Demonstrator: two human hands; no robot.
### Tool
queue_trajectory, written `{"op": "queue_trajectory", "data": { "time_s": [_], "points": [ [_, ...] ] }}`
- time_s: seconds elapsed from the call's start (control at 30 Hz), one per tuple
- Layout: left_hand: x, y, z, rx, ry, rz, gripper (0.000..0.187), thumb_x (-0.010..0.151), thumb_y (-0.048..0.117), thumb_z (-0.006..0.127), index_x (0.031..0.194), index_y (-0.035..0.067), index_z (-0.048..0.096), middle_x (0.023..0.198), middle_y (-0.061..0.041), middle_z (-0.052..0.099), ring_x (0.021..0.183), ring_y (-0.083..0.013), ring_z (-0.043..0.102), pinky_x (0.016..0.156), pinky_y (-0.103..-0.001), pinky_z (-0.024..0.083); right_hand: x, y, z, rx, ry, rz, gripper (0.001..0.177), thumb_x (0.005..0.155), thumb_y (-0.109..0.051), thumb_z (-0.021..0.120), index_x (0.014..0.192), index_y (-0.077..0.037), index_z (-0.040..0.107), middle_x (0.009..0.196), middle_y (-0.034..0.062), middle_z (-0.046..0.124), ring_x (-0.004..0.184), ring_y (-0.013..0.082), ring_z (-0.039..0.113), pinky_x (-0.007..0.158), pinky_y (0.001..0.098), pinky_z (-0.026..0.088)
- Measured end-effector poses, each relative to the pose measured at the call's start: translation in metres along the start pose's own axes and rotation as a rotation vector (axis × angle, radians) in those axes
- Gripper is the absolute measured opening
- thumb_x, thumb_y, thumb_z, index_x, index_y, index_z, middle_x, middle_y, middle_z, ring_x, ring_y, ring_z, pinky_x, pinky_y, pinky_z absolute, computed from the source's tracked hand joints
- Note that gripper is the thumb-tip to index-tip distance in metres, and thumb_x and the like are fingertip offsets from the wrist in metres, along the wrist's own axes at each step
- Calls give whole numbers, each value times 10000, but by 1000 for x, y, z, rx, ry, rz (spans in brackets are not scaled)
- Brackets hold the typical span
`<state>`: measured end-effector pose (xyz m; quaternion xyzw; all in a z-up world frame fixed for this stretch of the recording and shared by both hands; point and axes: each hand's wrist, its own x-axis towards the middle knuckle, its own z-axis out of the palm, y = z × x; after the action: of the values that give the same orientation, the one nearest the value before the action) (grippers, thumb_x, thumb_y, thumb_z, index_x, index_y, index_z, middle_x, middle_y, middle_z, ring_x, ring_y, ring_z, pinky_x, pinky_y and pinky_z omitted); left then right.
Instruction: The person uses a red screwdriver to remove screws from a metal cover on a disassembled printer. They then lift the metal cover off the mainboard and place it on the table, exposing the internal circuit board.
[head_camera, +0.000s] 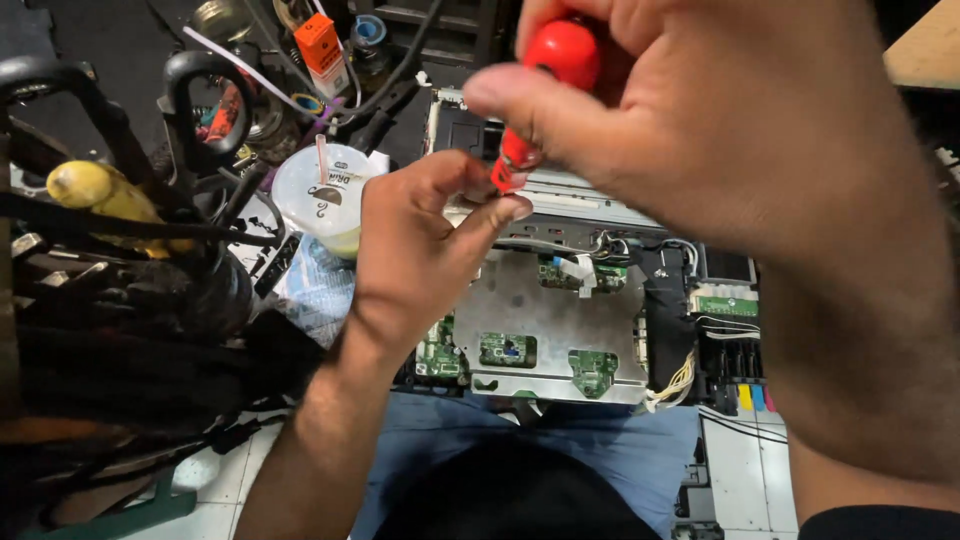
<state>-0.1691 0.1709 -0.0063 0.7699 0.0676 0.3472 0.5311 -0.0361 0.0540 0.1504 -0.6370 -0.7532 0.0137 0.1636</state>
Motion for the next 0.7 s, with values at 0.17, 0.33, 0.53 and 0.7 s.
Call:
{"op": "queue_trajectory", "data": {
  "time_s": [0.17,0.33,0.53,0.7],
  "points": [
    [-1,-9,-4,74,-64,126,194,994,130,688,1158,46,630,987,-55,714,864,-148,663,780,-285,558,-1,0,-2,44,-15,-21,217,906,46,569,1100,-40,613,1278,122,612,1099,223,609,753,300,456],
    [-2,-9,-3,134,-112,128,136,1006,-9,582,1089,39,680,995,-57,775,938,-184,771,821,-284,603,-7,0,2,91,-40,-34,292,841,108,572,1084,-52,599,1324,131,601,1128,215,609,731,284,466],
    [0,-16,12,211,101,13,292,816,123,922,825,106,631,763,22,651,670,-97,591,661,-262,494,-23,8,32,-346,165,248,523,1097,-510,930,1011,-115,598,896,-55,620,740,198,499,661,397,391],
    [4,-16,3,274,-101,183,164,952,129,767,955,66,617,813,-28,573,746,-193,521,687,-338,416,-21,14,37,-334,291,337,489,1123,-378,927,934,-40,627,740,54,587,695,284,511,652,435,376]
  ]
}}
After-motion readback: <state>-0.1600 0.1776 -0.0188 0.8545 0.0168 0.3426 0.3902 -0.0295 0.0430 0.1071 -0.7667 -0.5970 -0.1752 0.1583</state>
